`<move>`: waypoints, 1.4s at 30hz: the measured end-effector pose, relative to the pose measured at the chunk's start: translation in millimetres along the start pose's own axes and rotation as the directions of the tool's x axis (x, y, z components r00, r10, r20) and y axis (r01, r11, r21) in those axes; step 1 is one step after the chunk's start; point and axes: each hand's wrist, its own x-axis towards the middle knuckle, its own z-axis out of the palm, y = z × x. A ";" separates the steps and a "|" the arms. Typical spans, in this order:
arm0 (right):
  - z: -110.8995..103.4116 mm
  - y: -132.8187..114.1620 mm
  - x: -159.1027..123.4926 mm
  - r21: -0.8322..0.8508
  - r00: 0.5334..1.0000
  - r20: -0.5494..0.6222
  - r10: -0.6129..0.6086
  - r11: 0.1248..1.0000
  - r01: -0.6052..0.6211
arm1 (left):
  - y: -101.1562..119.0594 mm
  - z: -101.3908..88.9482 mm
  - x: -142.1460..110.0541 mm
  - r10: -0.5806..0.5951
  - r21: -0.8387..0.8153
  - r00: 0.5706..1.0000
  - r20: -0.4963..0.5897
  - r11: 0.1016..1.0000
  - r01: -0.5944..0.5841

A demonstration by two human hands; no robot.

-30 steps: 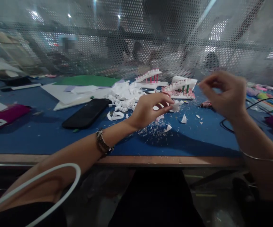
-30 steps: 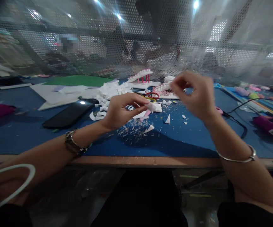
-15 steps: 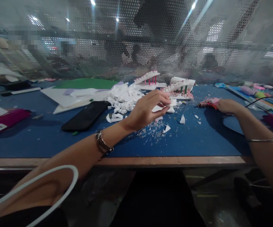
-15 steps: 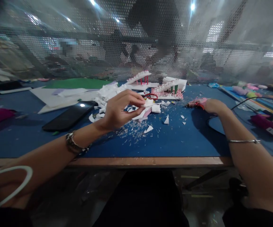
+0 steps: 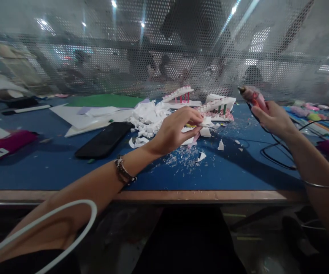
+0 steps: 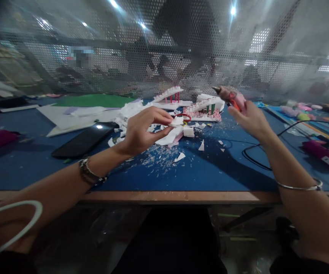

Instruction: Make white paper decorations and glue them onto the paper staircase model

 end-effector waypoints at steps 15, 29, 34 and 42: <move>2.1 -58.1 -25.6 -0.304 0.953 -0.001 -0.302 0.908 0.288 | -2.4 0.6 -2.1 0.147 0.100 0.985 0.091 0.983 -0.156; 4.0 -59.3 -27.8 -0.371 0.939 0.059 -0.338 0.866 0.335 | -1.4 -0.4 -1.7 0.165 0.114 0.982 0.091 0.978 -0.175; 5.2 -58.3 -27.4 -0.357 0.932 0.061 -0.356 0.865 0.354 | -0.5 -0.3 -1.7 0.155 0.113 0.982 0.107 0.979 -0.167; 6.4 -54.3 -25.8 -0.352 0.933 0.062 -0.354 0.867 0.352 | -0.9 -0.5 -2.1 0.173 0.119 0.979 0.104 0.975 -0.185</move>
